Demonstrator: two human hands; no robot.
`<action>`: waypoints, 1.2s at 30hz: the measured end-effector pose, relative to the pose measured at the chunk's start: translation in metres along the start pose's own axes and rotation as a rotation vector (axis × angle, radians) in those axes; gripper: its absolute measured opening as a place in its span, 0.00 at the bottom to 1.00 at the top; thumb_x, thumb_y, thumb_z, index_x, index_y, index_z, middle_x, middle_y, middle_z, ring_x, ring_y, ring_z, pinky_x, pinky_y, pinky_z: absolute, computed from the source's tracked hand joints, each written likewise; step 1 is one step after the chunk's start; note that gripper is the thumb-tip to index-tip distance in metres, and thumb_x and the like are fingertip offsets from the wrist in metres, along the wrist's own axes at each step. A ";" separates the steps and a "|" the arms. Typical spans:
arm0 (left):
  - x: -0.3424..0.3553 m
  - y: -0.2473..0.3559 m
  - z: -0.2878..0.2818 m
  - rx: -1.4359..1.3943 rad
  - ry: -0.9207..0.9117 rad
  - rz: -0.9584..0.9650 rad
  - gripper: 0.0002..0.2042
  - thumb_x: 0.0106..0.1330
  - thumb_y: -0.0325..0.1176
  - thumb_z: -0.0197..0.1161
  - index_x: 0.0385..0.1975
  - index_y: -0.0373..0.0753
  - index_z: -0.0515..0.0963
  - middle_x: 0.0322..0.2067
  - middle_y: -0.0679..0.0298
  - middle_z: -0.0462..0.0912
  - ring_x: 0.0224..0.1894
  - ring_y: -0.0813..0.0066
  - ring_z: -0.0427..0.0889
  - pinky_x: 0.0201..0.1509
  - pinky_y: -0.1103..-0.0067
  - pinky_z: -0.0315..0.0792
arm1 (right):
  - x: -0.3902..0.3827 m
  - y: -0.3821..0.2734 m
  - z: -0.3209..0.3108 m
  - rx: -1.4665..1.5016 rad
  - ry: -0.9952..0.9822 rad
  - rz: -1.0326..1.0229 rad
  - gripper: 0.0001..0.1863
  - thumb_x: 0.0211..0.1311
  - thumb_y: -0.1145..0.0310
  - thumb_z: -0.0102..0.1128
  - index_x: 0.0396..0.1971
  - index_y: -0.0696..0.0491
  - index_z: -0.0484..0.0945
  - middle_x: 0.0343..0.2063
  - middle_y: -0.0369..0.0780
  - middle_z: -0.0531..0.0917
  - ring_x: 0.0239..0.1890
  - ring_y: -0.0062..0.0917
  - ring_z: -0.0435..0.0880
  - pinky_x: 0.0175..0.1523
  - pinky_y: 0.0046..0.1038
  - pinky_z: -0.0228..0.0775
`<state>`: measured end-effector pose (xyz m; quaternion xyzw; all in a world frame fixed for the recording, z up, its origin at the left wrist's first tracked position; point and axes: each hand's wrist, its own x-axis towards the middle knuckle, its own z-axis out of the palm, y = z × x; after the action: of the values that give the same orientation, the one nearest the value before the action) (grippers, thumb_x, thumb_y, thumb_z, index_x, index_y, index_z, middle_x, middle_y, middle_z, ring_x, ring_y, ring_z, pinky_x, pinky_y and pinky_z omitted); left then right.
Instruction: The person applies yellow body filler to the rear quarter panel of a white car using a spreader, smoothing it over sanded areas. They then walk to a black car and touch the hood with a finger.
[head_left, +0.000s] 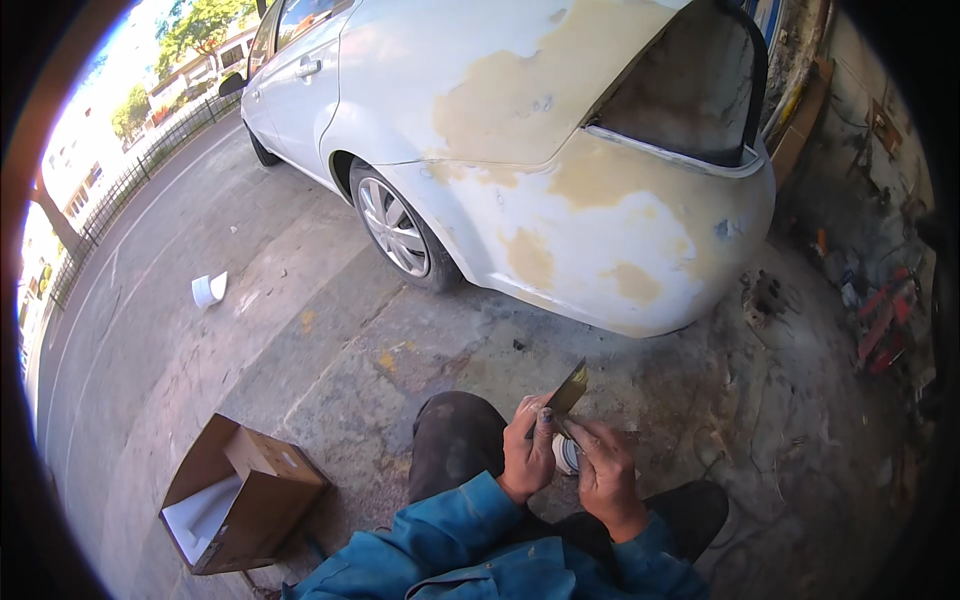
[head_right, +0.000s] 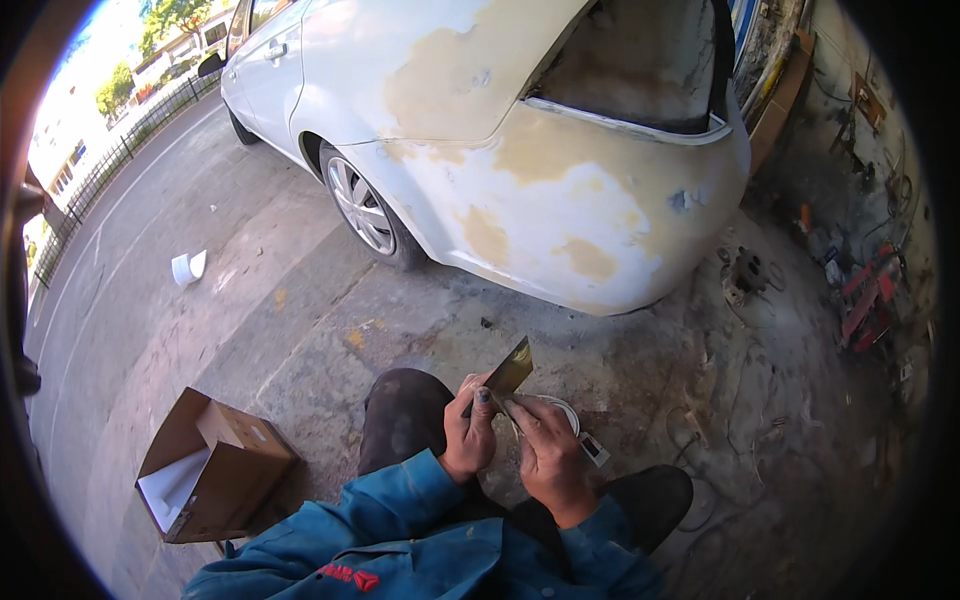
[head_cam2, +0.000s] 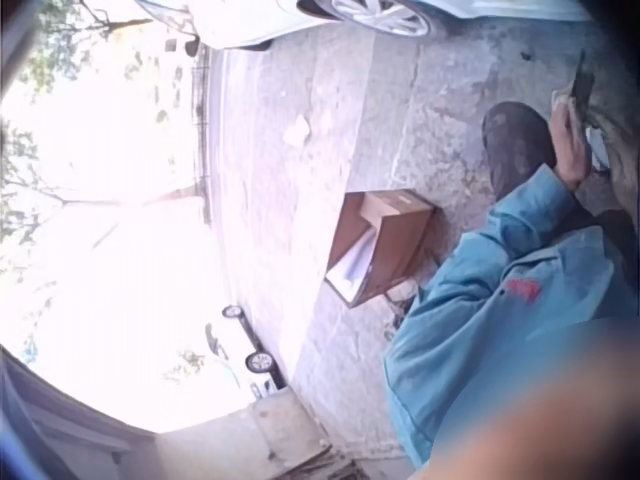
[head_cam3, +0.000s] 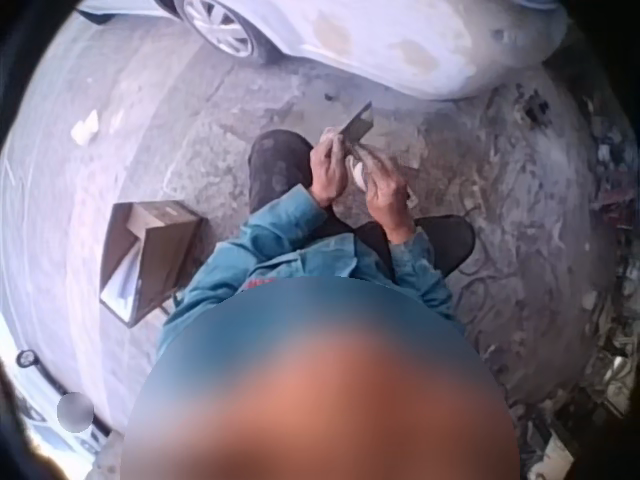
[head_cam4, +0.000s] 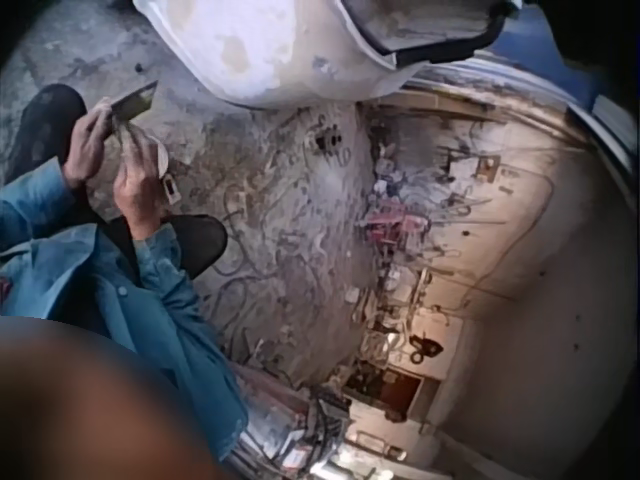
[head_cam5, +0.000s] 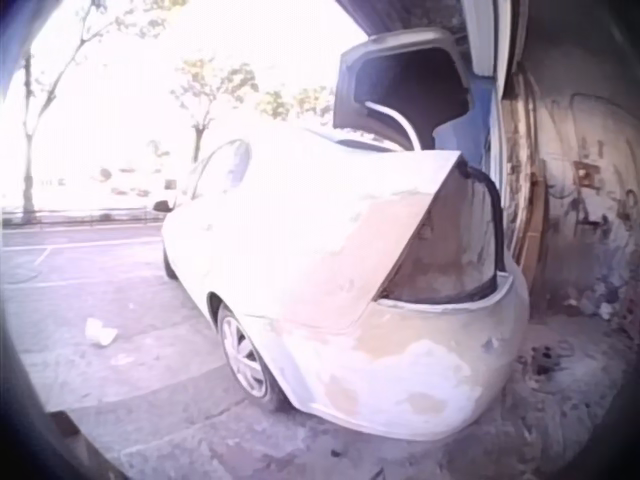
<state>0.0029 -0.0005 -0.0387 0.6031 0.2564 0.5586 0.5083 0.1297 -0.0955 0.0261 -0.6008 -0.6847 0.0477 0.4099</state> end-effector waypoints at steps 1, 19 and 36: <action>-0.002 -0.002 -0.001 -0.012 0.021 -0.040 0.18 0.89 0.35 0.52 0.63 0.28 0.82 0.49 0.50 0.86 0.50 0.61 0.84 0.59 0.70 0.76 | -0.002 -0.002 0.002 0.026 -0.013 -0.003 0.25 0.66 0.83 0.61 0.63 0.56 0.85 0.56 0.48 0.87 0.58 0.48 0.86 0.64 0.45 0.79; 0.001 -0.013 -0.004 -1.007 -0.020 -0.642 0.25 0.87 0.47 0.57 0.64 0.27 0.77 0.61 0.49 0.86 0.62 0.56 0.88 0.73 0.61 0.78 | -0.002 0.023 -0.014 0.032 0.159 0.109 0.21 0.80 0.75 0.56 0.68 0.61 0.80 0.54 0.52 0.88 0.57 0.48 0.89 0.62 0.42 0.81; 0.004 -0.005 -0.006 -0.564 0.129 -0.437 0.26 0.90 0.48 0.51 0.61 0.25 0.79 0.54 0.57 0.87 0.54 0.71 0.84 0.61 0.74 0.77 | -0.015 -0.003 -0.005 -0.051 -0.016 0.011 0.21 0.72 0.79 0.62 0.63 0.52 0.87 0.57 0.48 0.85 0.60 0.44 0.84 0.67 0.45 0.76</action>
<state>-0.0006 0.0065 -0.0423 0.3335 0.2466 0.5224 0.7450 0.1293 -0.1119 0.0236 -0.6144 -0.6857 0.0375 0.3886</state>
